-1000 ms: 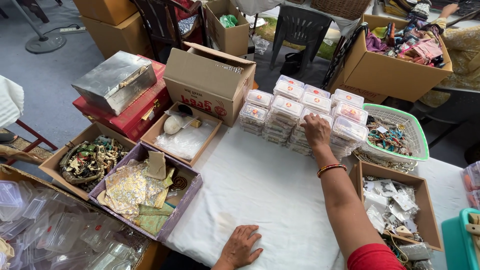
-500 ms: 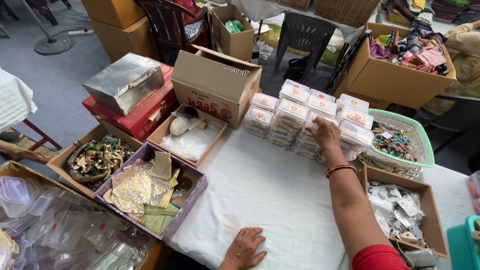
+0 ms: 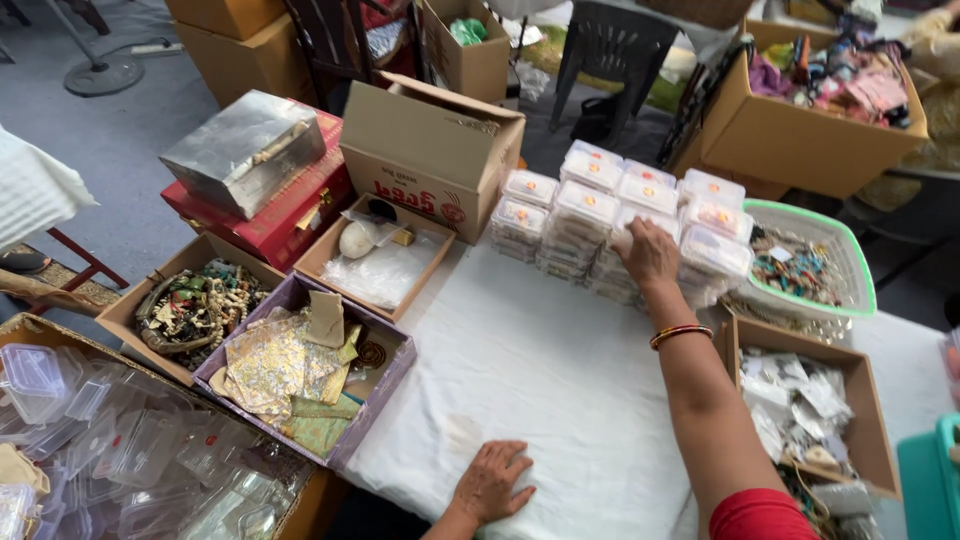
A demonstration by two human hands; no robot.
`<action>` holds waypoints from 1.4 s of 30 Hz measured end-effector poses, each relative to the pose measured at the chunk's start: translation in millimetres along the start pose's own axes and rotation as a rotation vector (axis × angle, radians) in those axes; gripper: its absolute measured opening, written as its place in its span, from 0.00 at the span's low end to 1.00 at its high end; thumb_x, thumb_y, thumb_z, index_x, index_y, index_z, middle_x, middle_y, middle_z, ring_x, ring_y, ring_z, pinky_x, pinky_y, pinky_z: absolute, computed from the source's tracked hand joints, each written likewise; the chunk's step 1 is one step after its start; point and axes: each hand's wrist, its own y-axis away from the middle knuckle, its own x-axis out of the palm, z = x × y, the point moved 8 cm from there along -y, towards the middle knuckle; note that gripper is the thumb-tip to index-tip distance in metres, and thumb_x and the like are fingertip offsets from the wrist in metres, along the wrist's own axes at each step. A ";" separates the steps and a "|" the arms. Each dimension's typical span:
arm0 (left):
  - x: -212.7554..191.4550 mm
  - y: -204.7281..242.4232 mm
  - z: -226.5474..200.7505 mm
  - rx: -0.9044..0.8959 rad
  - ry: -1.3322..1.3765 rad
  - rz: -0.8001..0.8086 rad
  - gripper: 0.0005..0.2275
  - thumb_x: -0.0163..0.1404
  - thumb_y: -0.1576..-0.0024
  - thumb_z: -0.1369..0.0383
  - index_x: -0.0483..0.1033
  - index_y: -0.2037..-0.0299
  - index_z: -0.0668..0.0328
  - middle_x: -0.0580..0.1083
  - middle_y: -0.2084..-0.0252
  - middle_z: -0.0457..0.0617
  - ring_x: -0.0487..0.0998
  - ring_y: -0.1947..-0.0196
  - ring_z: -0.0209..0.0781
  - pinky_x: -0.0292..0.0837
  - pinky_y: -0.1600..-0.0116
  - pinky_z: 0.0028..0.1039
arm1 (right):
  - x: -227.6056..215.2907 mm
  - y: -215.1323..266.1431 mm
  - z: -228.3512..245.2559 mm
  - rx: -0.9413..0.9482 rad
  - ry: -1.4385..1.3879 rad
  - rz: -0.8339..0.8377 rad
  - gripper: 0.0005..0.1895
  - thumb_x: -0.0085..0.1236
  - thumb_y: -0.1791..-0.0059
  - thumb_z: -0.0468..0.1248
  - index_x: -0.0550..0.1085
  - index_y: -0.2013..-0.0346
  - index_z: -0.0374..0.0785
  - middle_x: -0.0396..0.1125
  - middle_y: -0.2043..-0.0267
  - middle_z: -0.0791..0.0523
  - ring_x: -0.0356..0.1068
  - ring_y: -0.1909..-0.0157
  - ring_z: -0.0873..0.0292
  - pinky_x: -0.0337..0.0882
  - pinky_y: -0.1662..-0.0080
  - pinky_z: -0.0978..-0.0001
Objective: The person wraps a small item in a patterned cloth, places it in a plastic container, and stacks it. They then fold a red beaded string, wrap it in plastic, place it in a cloth pouch, and put the pouch into a container. Finally, they handle a white beaded necklace.
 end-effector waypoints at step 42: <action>-60.9 0.7 86.0 -0.310 -0.501 -0.304 0.23 0.45 0.34 0.47 0.73 0.38 0.52 0.57 0.31 0.50 0.62 0.31 0.45 0.52 0.25 0.50 | -138.7 523.0 -318.7 0.783 0.176 0.020 0.10 0.66 0.49 0.43 0.84 0.57 0.44 0.77 0.61 0.48 0.78 0.60 0.47 0.77 0.54 0.58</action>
